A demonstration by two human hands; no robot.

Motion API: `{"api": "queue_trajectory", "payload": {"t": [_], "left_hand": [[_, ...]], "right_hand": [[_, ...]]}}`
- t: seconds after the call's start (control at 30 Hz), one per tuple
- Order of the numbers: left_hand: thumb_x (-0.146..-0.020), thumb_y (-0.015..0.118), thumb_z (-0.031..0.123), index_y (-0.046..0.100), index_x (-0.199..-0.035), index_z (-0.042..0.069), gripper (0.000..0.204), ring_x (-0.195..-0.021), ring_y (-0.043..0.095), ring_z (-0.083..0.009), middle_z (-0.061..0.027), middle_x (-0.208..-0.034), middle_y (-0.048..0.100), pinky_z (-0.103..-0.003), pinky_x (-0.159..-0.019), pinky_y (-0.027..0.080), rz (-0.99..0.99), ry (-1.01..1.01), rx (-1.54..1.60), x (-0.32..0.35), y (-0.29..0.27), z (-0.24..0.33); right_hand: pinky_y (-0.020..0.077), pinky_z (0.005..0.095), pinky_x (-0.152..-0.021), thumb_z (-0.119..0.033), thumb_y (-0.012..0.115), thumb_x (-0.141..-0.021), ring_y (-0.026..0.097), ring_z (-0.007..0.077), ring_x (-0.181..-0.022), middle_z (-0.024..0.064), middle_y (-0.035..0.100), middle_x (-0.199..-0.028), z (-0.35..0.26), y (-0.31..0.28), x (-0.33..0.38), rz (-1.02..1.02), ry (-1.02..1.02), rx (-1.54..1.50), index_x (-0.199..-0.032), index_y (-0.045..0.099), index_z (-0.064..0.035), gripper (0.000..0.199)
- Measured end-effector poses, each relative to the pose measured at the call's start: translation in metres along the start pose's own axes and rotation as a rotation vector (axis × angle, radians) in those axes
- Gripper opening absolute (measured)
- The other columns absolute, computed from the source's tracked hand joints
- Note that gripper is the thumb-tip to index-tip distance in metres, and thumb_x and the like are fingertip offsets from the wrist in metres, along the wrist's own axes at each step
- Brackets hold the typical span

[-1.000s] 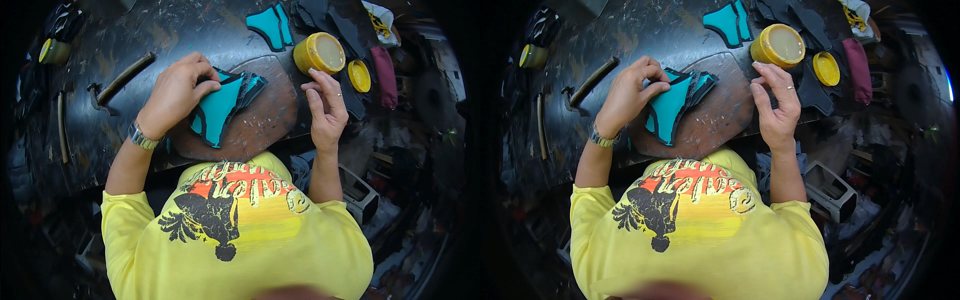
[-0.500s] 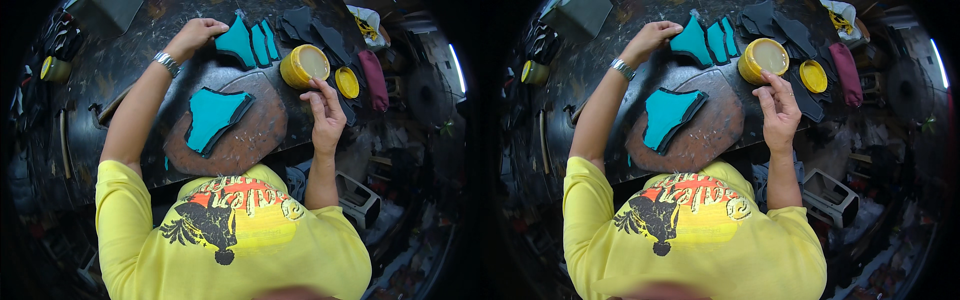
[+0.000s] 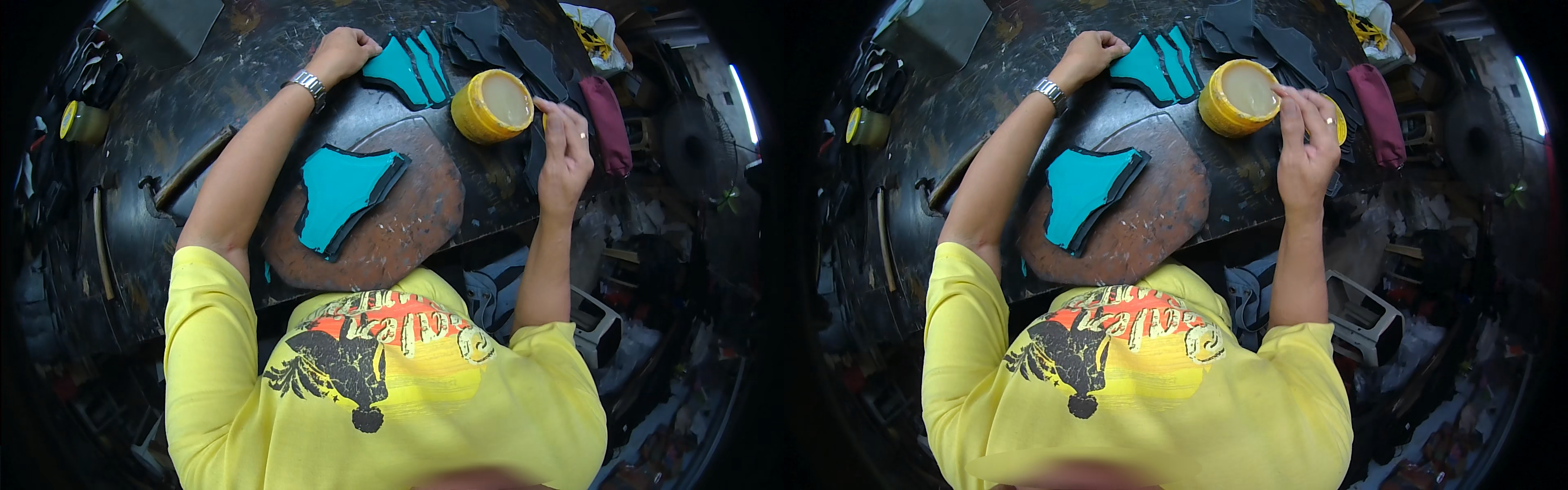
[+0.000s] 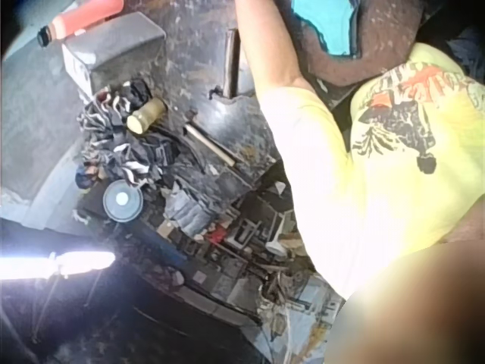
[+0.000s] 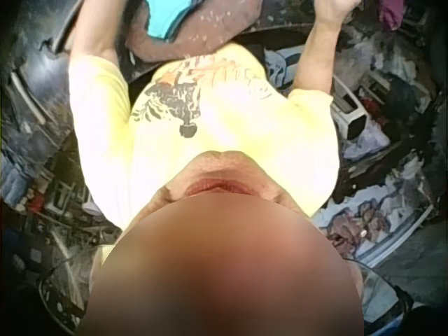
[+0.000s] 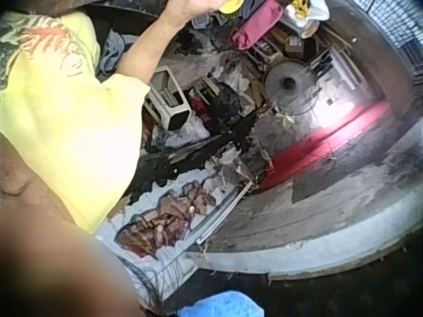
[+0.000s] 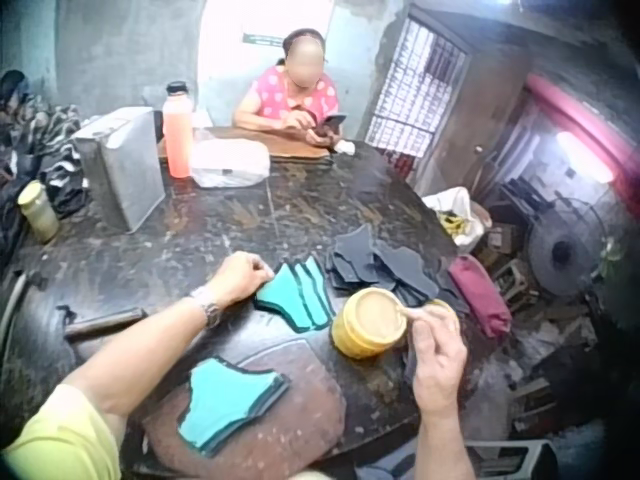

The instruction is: The person assembles small black rubber pieces by hand, then uses a yellow container to apply a substance to the pieces. They handle teal rubber pieces and continue assembling them on a cluttered workbench.

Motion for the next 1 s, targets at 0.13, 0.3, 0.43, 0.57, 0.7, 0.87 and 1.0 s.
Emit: {"api": "queue_trajectory", "payload": {"t": [0.13,0.3,0.43,0.57,0.7,0.87,1.0], "left_hand": [[-0.09,0.074,0.034,0.075,-0.113,0.004,0.037,-0.094,0.073,-0.0267,-0.018,-0.103,0.076,-0.038,-0.088,0.055,0.05,-0.026,-0.092,0.004,-0.001,0.006],[-0.09,0.075,0.037,0.071,-0.118,0.005,0.042,-0.105,0.069,-0.0327,-0.0175,-0.114,0.072,-0.042,-0.092,0.053,0.155,0.134,0.054,0.044,-0.029,0.035],[-0.09,0.076,0.036,0.07,-0.116,0.007,0.04,-0.103,0.068,-0.0277,-0.0136,-0.11,0.07,-0.037,-0.093,0.052,-0.037,0.323,0.199,0.13,-0.061,0.062],[-0.09,0.075,0.026,0.069,-0.117,0.01,0.033,-0.113,0.06,-0.0314,-0.0121,-0.122,0.062,-0.04,-0.097,0.049,-0.072,0.402,0.071,0.205,-0.067,0.072],[-0.091,0.073,0.026,0.068,-0.122,0.01,0.036,-0.119,0.056,-0.0307,-0.0113,-0.124,0.06,-0.041,-0.102,0.044,-0.036,0.33,0.005,0.224,-0.055,0.058],[-0.091,0.073,0.026,0.066,-0.128,0.011,0.041,-0.117,0.056,-0.0308,-0.0116,-0.124,0.06,-0.041,-0.102,0.044,0.024,0.29,0.103,0.228,-0.051,0.046],[-0.09,0.074,0.025,0.066,-0.129,0.011,0.043,-0.116,0.056,-0.0313,-0.0118,-0.123,0.06,-0.042,-0.102,0.044,0.028,0.306,0.101,0.229,-0.051,0.045]], "right_hand": [[0.0406,0.0433,-0.104,-0.026,0.061,-0.1,0.055,0.0322,-0.118,0.0137,0.068,-0.119,0.009,0.018,-0.022,-0.106,-0.191,0.358,-0.107,0.079,-0.0114,0.024],[0.0379,0.0466,-0.108,-0.032,0.066,-0.095,0.054,0.0383,-0.122,0.0154,0.067,-0.124,0.013,0.036,-0.028,-0.271,-0.276,0.564,-0.097,0.082,-0.0122,0.025],[0.0402,0.045,-0.106,-0.031,0.069,-0.096,0.053,0.036,-0.125,0.017,0.062,-0.13,-0.017,-0.005,-0.023,0.108,-0.347,0.468,-0.114,0.077,-0.0112,0.028],[0.0392,0.0496,-0.107,-0.035,0.07,-0.095,0.052,0.0375,-0.127,0.0201,0.06,-0.131,-0.014,0.025,0.003,-0.205,-0.235,0.785,-0.122,0.072,-0.0065,0.039],[0.0385,0.0502,-0.108,-0.032,0.072,-0.092,0.052,0.038,-0.127,0.0193,0.062,-0.129,-0.028,0.031,0.027,-0.209,-0.179,0.918,-0.119,0.071,-0.0026,0.04],[0.0445,0.0456,-0.082,-0.03,0.075,-0.088,0.057,0.03,-0.098,0.0099,0.064,-0.103,-0.057,0.04,0.05,-0.307,-0.111,0.609,-0.087,0.077,-0.0061,0.024],[0.0416,0.0435,-0.101,-0.031,0.069,-0.094,0.053,0.0349,-0.117,0.0181,0.059,-0.124,-0.064,0.092,0.081,-0.429,0.005,-0.023,-0.116,0.074,-0.007,0.033]]}}
Point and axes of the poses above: each hand's wrist, its own x-axis away from the middle knuckle, its own y-axis out of the palm, z = x × y, the point moved 8 cm from there along -x, towards the middle knuckle
